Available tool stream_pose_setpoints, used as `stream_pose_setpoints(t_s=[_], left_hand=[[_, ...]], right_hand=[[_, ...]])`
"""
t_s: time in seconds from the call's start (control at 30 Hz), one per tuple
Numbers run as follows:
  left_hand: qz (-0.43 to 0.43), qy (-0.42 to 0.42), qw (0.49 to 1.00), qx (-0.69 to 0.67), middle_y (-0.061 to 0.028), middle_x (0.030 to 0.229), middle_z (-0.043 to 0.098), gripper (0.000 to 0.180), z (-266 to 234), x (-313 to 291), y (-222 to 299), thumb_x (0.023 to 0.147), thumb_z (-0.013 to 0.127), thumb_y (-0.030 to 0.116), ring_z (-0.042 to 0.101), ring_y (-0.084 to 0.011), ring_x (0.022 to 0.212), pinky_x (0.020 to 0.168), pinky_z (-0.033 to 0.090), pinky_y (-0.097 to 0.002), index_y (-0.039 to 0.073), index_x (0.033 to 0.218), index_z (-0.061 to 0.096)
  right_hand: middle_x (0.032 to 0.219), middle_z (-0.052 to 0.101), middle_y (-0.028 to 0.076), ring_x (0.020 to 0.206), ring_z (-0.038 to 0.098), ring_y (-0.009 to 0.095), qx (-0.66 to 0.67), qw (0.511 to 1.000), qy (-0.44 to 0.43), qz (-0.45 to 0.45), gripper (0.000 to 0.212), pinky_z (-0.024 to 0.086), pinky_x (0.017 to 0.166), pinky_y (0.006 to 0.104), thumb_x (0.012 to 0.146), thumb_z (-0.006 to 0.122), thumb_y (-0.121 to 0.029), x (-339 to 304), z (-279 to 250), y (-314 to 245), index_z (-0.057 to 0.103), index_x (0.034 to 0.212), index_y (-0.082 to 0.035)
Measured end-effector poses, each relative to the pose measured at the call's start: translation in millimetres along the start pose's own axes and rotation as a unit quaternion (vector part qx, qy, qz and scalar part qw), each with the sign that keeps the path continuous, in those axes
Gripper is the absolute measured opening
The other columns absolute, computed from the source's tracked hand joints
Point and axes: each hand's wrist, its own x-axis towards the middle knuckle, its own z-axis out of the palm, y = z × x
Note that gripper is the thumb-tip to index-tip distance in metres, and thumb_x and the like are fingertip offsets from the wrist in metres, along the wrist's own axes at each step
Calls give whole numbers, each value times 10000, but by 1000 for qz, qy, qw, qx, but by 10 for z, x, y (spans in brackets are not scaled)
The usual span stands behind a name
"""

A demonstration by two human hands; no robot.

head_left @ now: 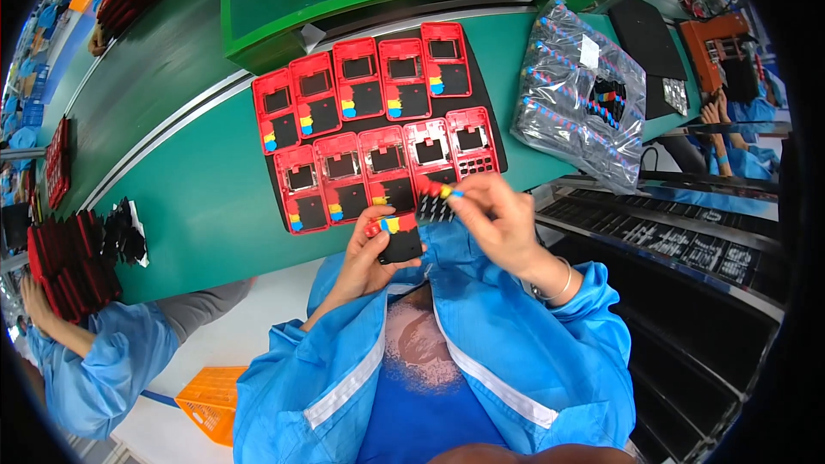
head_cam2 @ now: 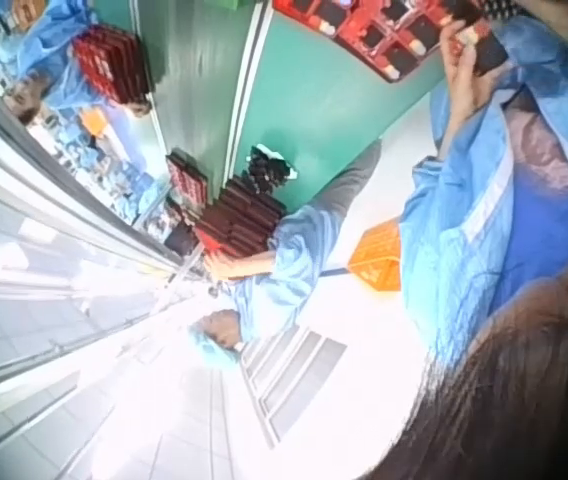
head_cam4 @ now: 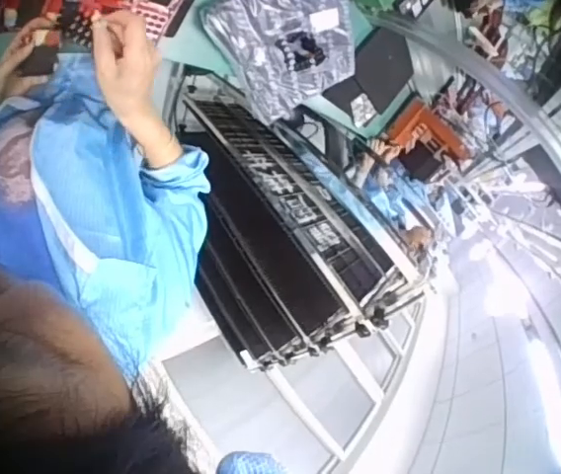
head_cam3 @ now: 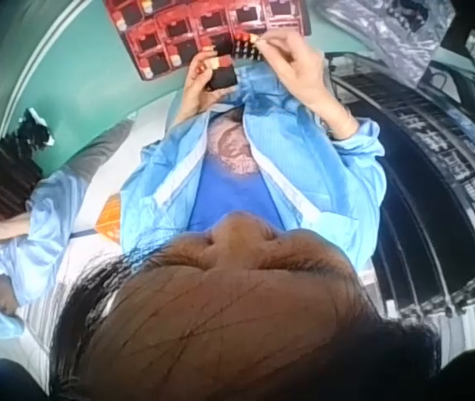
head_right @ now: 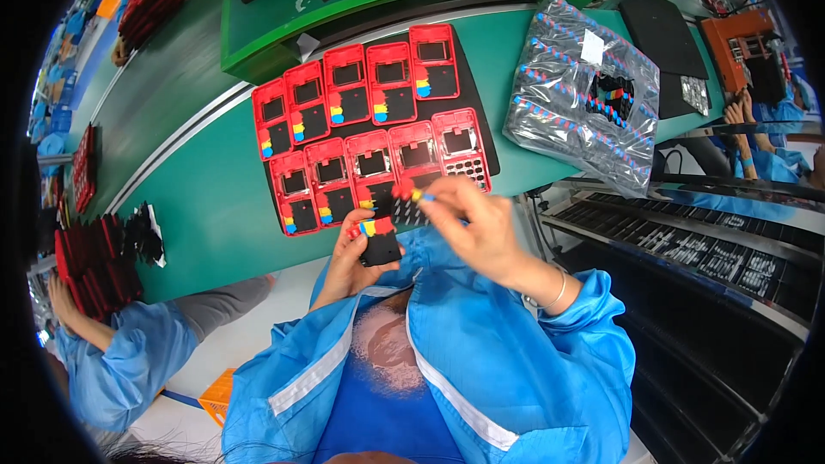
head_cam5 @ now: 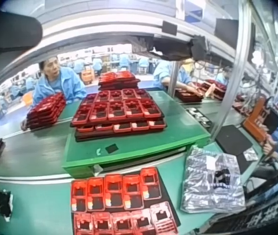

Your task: The person assembles device housings by hand, inserting keypad buttons into them from a plastic tray on a conveyor belt.

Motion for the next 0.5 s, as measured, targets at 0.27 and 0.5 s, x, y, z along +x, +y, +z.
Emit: stream_pose_setpoints(t_s=[0.27,0.5], left_hand=[[-13,-17,998,58,-215,1291,626,672,73,-5,19,960,664,33,674,-378,1161,927,608,-533,116,1528,314],[15,5,968,251,-232,1203,684,788,340,38,74,876,719,-11,693,-357,1110,899,598,-474,59,1539,300]], right_hand=[[1066,740,156,1009,741,283,-504,802,-41,-318,265,605,866,391,794,677,-77,-81,-215,430,720,1039,17],[1057,718,151,973,721,265,-534,773,-14,-341,341,590,890,382,794,637,-115,-98,-301,414,706,1092,34]])
